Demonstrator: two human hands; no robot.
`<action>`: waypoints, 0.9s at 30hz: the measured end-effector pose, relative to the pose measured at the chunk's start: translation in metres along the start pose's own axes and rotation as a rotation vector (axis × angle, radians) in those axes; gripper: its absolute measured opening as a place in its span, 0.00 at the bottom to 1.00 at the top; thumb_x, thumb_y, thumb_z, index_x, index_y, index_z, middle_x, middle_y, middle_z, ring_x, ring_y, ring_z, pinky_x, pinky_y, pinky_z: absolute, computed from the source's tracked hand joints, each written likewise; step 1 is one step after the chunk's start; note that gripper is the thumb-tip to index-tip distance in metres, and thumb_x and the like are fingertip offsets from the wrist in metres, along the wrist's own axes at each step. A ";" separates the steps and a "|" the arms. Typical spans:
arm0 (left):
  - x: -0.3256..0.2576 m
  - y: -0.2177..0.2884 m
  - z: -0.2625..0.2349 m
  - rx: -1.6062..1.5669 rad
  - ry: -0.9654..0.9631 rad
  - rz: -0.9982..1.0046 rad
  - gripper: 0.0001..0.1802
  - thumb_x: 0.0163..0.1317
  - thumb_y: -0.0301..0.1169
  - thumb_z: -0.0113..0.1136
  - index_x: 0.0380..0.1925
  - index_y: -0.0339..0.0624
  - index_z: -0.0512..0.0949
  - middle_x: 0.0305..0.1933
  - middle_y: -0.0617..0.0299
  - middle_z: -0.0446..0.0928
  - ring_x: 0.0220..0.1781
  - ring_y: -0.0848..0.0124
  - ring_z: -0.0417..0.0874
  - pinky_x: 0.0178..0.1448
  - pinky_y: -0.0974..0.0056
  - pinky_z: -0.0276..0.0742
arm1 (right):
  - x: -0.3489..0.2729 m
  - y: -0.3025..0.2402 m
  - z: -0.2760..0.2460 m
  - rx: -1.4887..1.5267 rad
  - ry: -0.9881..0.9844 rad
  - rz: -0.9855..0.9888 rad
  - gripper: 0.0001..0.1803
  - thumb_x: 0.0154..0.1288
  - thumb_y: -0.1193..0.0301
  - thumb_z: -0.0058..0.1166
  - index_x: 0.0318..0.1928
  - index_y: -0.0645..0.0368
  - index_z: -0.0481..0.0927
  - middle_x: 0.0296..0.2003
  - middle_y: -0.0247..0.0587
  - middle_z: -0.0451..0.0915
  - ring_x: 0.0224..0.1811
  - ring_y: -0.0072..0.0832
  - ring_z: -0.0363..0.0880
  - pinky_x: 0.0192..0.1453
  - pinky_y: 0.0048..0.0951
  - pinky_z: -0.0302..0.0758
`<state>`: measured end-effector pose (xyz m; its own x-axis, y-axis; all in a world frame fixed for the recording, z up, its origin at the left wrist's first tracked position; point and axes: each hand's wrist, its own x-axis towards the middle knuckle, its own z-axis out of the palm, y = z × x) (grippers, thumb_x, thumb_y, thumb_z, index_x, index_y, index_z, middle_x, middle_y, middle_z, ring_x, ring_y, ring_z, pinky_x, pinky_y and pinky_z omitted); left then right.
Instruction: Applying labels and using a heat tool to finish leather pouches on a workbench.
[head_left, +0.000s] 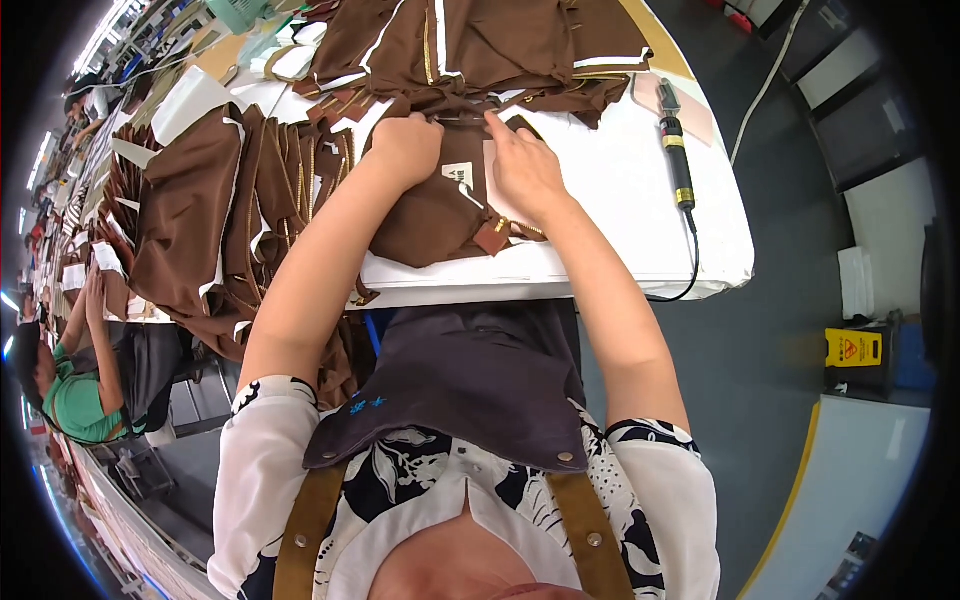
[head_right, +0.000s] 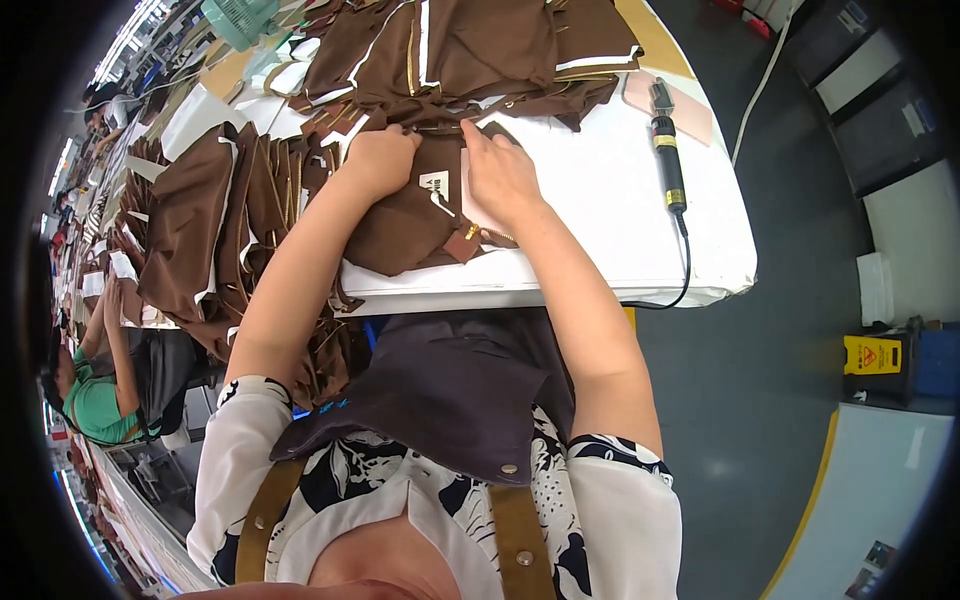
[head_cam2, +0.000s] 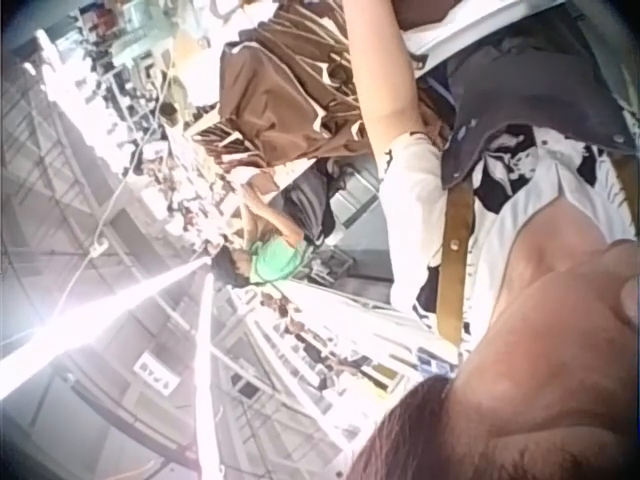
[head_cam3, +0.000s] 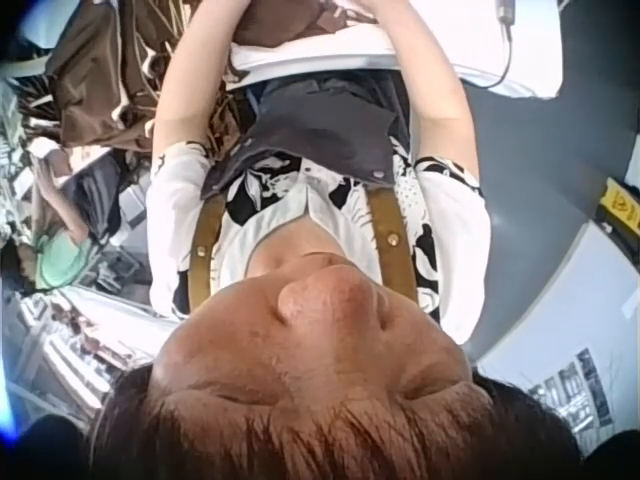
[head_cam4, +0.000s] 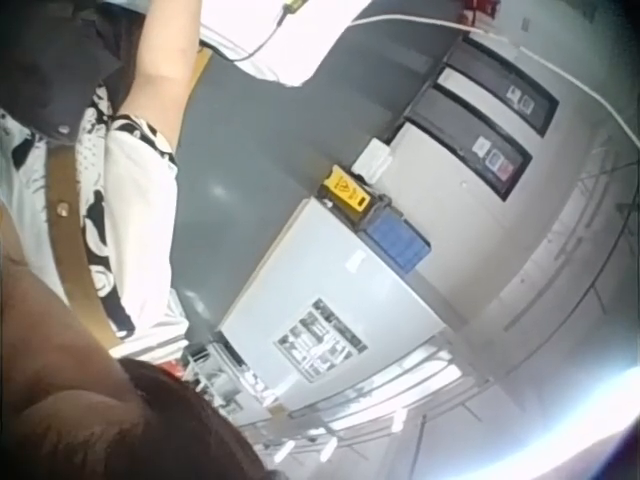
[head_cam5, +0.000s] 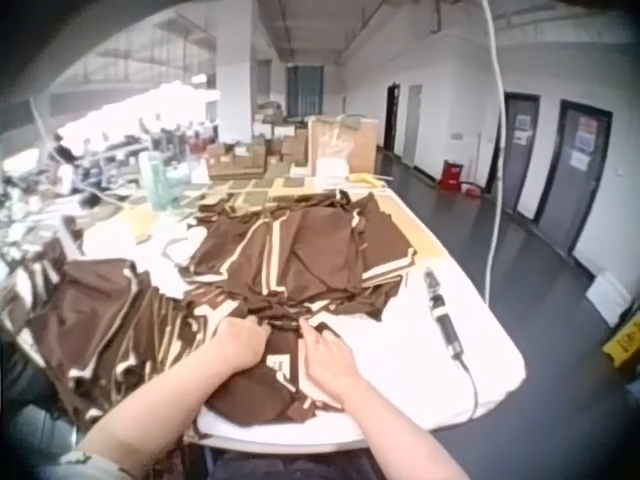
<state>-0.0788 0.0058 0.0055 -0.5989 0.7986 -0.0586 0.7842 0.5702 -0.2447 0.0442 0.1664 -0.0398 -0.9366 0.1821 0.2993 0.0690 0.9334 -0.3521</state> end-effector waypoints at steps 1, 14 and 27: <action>-0.005 0.008 -0.014 -0.075 -0.060 -0.014 0.17 0.68 0.33 0.52 0.54 0.51 0.82 0.55 0.55 0.82 0.56 0.60 0.86 0.59 0.54 0.81 | -0.001 0.003 0.001 -0.003 0.000 0.008 0.32 0.64 0.78 0.43 0.71 0.58 0.67 0.55 0.45 0.83 0.52 0.42 0.79 0.58 0.42 0.77; -0.090 0.019 0.002 -0.741 0.119 0.516 0.15 0.62 0.42 0.67 0.48 0.54 0.87 0.49 0.63 0.83 0.61 0.62 0.79 0.81 0.32 0.39 | 0.004 0.028 -0.009 0.077 -0.005 -0.152 0.17 0.72 0.70 0.44 0.58 0.56 0.76 0.49 0.43 0.83 0.55 0.42 0.79 0.60 0.43 0.76; -0.105 0.028 0.003 -0.917 0.097 0.567 0.11 0.54 0.29 0.64 0.37 0.51 0.88 0.46 0.68 0.80 0.62 0.64 0.78 0.82 0.33 0.35 | 0.008 0.021 -0.008 -0.038 -0.049 -0.121 0.17 0.66 0.78 0.44 0.54 0.56 0.76 0.55 0.39 0.80 0.58 0.41 0.77 0.62 0.40 0.74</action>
<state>0.0059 -0.0627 0.0015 -0.1266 0.9804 0.1510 0.7896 0.0075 0.6136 0.0412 0.1895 -0.0375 -0.9546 0.0527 0.2933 -0.0336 0.9589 -0.2816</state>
